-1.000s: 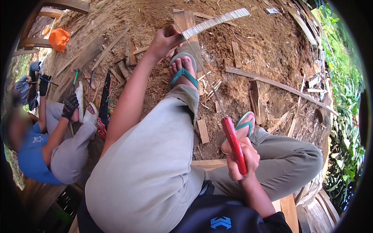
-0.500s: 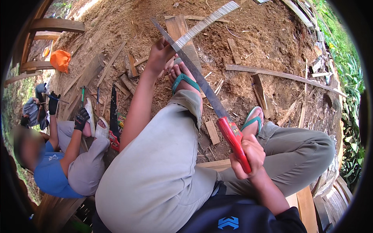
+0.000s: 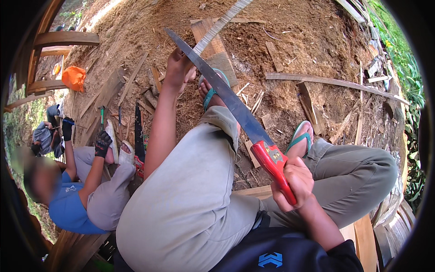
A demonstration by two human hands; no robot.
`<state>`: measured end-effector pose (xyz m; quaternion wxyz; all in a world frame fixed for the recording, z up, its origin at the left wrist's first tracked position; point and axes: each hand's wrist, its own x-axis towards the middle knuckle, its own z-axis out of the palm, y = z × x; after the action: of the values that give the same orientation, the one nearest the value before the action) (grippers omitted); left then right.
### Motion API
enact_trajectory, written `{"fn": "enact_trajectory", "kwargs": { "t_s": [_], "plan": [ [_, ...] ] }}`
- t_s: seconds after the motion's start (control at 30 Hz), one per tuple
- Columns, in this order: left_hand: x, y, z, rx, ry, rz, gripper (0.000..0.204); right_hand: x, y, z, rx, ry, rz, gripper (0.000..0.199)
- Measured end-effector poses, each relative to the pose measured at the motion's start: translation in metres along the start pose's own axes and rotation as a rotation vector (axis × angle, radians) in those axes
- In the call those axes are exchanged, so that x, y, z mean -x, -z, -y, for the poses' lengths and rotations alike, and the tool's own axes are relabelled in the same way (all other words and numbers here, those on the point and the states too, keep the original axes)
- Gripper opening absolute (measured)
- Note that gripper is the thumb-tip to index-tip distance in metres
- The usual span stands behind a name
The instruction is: The person uses a red hand saw to cut a thin strip of wood held between their legs. They saw through the wood, separate the cut piece, and inspect the result before resuming the cutting motion on the remaining strip.
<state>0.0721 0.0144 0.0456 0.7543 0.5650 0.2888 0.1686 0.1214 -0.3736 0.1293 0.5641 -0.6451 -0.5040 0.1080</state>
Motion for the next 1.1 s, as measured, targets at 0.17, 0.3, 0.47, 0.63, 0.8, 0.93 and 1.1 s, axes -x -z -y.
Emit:
{"fn": "enact_trajectory", "kwargs": {
  "t_s": [0.17, 0.3, 0.47, 0.63, 0.8, 0.93, 1.1],
  "plan": [
    [0.0, 0.001, -0.003, -0.085, 0.007, 0.036, 0.026, -0.003, -0.001, 0.0, -0.008, 0.0, -0.008, 0.019],
    [0.006, -0.013, 0.002, -0.165, -0.001, 0.078, 0.025, -0.009, -0.001, 0.0, 0.007, -0.009, -0.002, 0.018],
    [0.01, -0.035, 0.008, -0.13, 0.006, 0.036, 0.023, -0.004, 0.0, -0.004, 0.021, -0.025, 0.002, 0.018],
    [0.004, -0.021, 0.007, -0.01, 0.041, 0.084, 0.026, -0.003, 0.003, -0.003, 0.021, -0.013, -0.022, 0.019],
    [-0.004, 0.007, 0.003, -0.025, -0.013, 0.071, 0.037, -0.002, 0.005, -0.002, 0.003, 0.029, -0.003, 0.019],
    [-0.005, 0.009, 0.008, -0.086, -0.043, 0.057, 0.037, -0.001, 0.002, -0.002, 0.005, 0.037, -0.011, 0.02],
    [-0.002, -0.001, 0.002, -0.005, 0.0, 0.011, 0.035, -0.002, 0.0, -0.003, 0.004, 0.037, -0.021, 0.02]
  ]
}}
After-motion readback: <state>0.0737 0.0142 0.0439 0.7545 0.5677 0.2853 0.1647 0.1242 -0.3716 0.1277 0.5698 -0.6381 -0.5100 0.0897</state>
